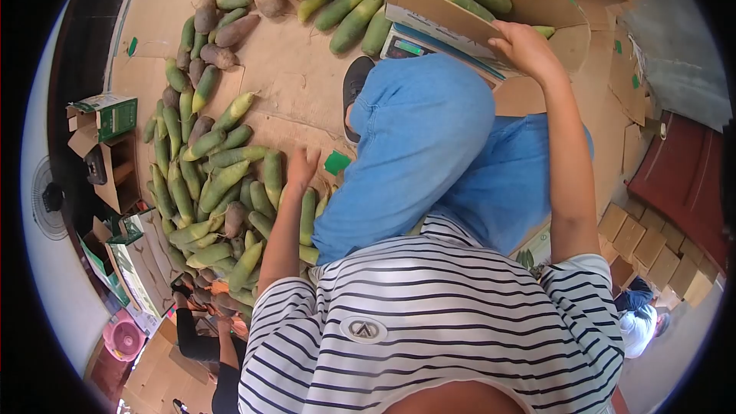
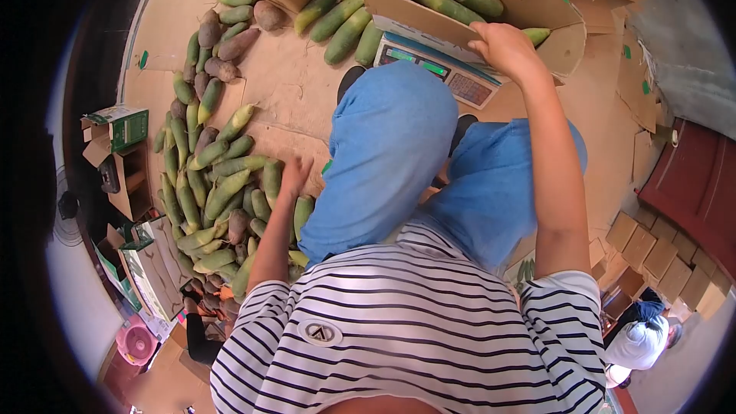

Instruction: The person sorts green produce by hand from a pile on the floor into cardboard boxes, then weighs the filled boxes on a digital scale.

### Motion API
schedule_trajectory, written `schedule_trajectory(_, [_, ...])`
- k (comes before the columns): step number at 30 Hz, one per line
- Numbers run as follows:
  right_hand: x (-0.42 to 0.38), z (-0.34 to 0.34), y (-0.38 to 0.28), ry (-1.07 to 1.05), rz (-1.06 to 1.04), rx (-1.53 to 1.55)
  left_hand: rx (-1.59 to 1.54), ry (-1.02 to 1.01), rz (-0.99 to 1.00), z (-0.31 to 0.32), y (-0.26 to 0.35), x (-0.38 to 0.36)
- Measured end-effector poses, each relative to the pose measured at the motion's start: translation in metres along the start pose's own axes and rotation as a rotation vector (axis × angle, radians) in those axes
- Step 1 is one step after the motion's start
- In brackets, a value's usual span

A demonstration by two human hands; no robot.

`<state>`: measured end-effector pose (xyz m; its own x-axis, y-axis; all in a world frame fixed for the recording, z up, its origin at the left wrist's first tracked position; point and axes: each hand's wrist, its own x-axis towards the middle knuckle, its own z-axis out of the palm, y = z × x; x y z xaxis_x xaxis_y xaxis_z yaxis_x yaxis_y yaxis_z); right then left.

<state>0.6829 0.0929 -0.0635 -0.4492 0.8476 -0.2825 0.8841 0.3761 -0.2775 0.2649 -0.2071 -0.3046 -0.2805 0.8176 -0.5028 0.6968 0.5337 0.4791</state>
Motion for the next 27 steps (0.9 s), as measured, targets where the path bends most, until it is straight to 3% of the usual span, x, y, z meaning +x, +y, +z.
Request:
schedule_trajectory(1, [0.0, 0.002, 0.001, 0.017, -0.005, -0.002, 0.135, -0.007, -0.001, 0.02, -0.039, -0.017])
schedule_trajectory(3, [0.0, 0.005, 0.002, 0.049, -0.019, -0.01, 0.224, -0.449, -0.236, 0.014, -0.042, -0.054])
schedule_trajectory(6, [-0.001, -0.004, -0.008, -0.036, 0.049, -0.021, 0.512, -0.15, -0.128, 0.035, -0.039, -0.091])
schedule_trajectory(13, [-0.001, 0.003, 0.0, 0.041, 0.002, -0.007, 0.605, -0.32, -0.232, 0.029, -0.054, -0.062])
schedule_trajectory(17, [-0.005, -0.002, -0.006, 0.028, 0.033, 0.0, 0.577, -0.214, -0.211, 0.024, -0.052, -0.068])
schedule_trajectory(20, [-0.005, 0.004, -0.002, 0.075, 0.008, -0.003, 0.527, -0.319, -0.23, 0.046, -0.088, -0.058])
schedule_trajectory(24, [-0.004, -0.002, -0.005, 0.018, 0.038, -0.039, 0.607, -0.314, -0.143, 0.026, -0.054, -0.068])
schedule_trajectory(27, [-0.004, 0.0, -0.004, 0.005, 0.055, -0.035, 0.669, -0.168, -0.12, 0.049, -0.082, -0.081])
